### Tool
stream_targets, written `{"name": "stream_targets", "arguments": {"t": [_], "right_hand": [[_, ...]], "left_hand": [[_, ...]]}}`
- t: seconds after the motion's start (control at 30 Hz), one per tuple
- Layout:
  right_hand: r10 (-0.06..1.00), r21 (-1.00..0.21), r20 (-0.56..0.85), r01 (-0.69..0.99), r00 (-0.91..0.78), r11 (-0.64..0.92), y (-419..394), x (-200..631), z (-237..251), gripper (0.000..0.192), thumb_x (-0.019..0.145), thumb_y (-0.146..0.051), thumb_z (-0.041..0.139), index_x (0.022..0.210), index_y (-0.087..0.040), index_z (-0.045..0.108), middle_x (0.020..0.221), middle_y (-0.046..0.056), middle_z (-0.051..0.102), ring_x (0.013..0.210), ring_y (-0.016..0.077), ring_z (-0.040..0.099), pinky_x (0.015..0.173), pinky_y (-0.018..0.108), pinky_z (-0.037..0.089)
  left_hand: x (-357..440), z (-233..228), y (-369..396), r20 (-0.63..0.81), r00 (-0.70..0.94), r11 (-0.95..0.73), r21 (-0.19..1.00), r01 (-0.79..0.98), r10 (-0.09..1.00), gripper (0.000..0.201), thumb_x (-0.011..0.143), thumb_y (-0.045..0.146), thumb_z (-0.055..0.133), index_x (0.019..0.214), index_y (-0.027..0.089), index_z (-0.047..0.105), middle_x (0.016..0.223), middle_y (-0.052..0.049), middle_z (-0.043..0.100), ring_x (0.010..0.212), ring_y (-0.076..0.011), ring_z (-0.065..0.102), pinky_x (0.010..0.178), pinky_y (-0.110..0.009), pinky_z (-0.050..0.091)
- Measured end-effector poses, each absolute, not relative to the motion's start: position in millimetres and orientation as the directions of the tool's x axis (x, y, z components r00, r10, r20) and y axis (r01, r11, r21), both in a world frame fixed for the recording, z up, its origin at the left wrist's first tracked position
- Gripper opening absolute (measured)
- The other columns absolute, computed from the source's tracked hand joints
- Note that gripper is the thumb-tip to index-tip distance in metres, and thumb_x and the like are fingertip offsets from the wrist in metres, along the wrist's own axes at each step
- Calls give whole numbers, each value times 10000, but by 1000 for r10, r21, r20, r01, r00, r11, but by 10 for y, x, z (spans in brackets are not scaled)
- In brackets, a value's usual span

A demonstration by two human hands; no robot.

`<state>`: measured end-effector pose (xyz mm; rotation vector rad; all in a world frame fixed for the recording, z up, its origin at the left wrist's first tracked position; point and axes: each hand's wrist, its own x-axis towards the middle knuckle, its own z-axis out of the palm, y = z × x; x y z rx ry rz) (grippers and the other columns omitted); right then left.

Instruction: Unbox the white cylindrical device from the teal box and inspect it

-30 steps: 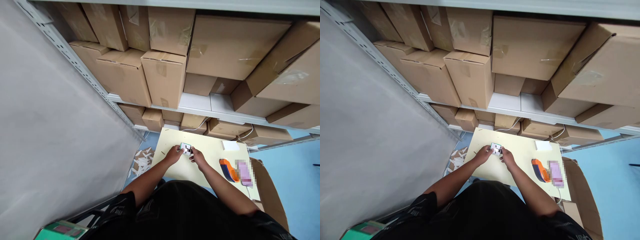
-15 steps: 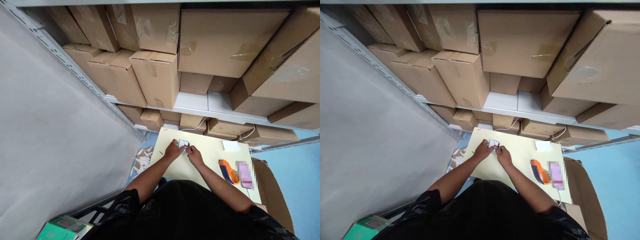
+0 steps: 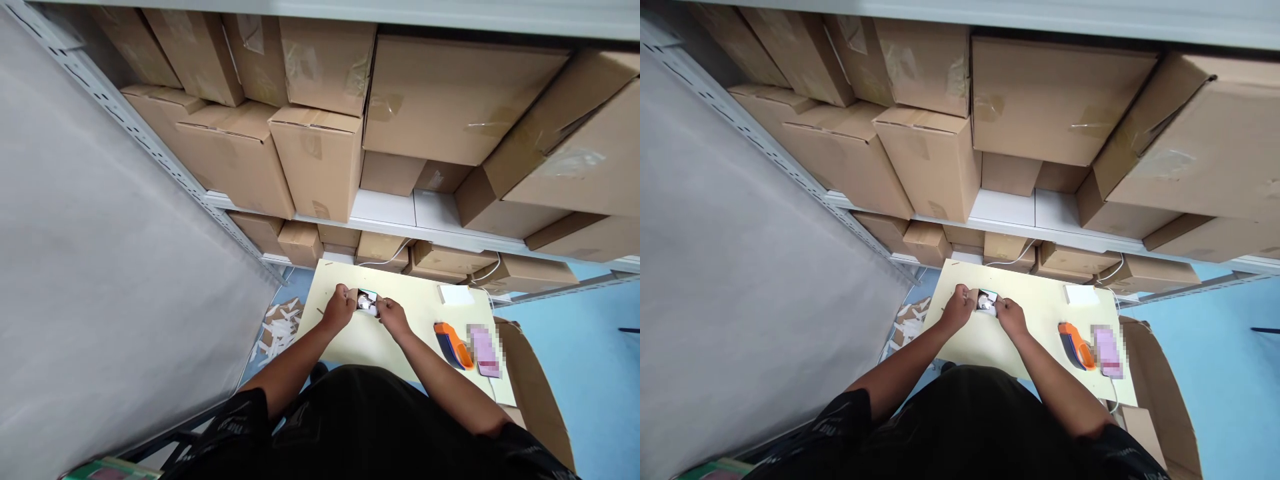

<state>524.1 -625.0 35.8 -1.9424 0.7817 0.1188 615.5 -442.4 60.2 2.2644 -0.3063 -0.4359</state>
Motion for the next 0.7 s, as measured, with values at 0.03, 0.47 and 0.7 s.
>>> {"name": "stream_targets", "arguments": {"t": [0.03,0.47,0.7], "right_hand": [[-455,-784,-424,-569,783,-249,-6255,5236,350,236,871,-429,535,796,-234,646,762,29,719,699,203,657,627,289,475],[-370,-808,-319,-455,872,-374,-6189,5183,387,304,758,-365,612,1034,-284,516,961,-31,703,726,179,657,682,290,462],[-441,-711,-276,-490,854,-504,-6205,5334,464,172,916,-440,515,883,-271,511,722,-25,634,669,198,590,630,283,388]], "left_hand": [[6151,570,-4409,-132,920,-635,759,-146,-368,307,907,137,559,1205,208,539,1178,-89,665,1017,-226,660,887,-348,514],[6293,796,-4553,-93,711,-634,543,-551,-697,300,880,341,709,1145,201,699,1197,-97,601,1119,-264,600,971,-378,531],[6370,977,-4783,-241,688,-722,359,-592,-684,413,867,458,753,1153,162,716,1190,-130,614,1080,-295,643,892,-376,550]]}}
